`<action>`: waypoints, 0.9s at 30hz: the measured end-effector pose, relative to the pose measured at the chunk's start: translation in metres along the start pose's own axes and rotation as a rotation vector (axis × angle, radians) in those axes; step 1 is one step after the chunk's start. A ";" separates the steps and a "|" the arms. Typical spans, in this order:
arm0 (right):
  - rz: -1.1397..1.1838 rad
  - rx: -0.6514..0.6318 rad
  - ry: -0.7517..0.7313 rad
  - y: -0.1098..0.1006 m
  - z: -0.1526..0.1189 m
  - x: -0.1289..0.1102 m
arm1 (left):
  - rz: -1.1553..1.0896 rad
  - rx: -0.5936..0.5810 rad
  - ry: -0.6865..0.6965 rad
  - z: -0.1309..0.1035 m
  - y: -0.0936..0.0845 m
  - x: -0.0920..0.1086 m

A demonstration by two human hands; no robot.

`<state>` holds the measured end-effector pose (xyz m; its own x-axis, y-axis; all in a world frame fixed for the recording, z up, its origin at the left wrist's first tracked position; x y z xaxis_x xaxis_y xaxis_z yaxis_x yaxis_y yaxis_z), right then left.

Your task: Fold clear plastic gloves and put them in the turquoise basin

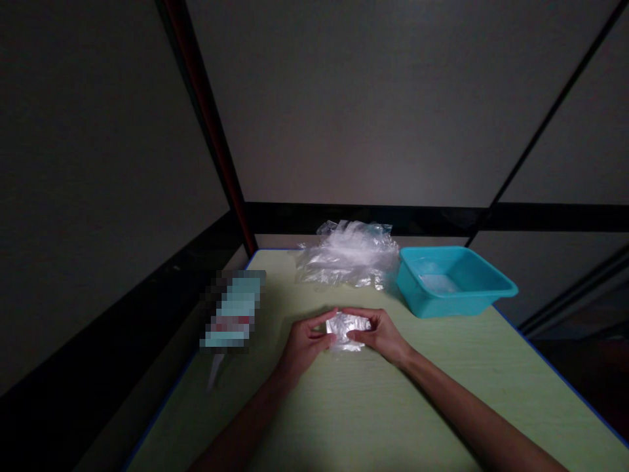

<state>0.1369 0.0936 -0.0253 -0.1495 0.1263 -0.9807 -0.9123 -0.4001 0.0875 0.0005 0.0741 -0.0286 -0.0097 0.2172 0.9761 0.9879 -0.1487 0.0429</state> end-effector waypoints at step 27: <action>0.329 0.176 0.113 -0.003 0.000 0.003 | 0.060 0.014 0.036 -0.006 0.004 0.014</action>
<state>0.1389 0.0950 -0.0280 -0.4113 -0.0871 -0.9073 -0.8755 -0.2395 0.4198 0.0031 0.0710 -0.0137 0.0444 0.1730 0.9839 0.9890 -0.1465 -0.0189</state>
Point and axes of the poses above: each hand's wrist, its own z-axis towards the middle knuckle, its own y-axis out of the palm, x = y × z, the point moved 7 cm from there along z, towards the middle knuckle, and after that the axes turned 6 degrees about -y, right-handed, at the moved point
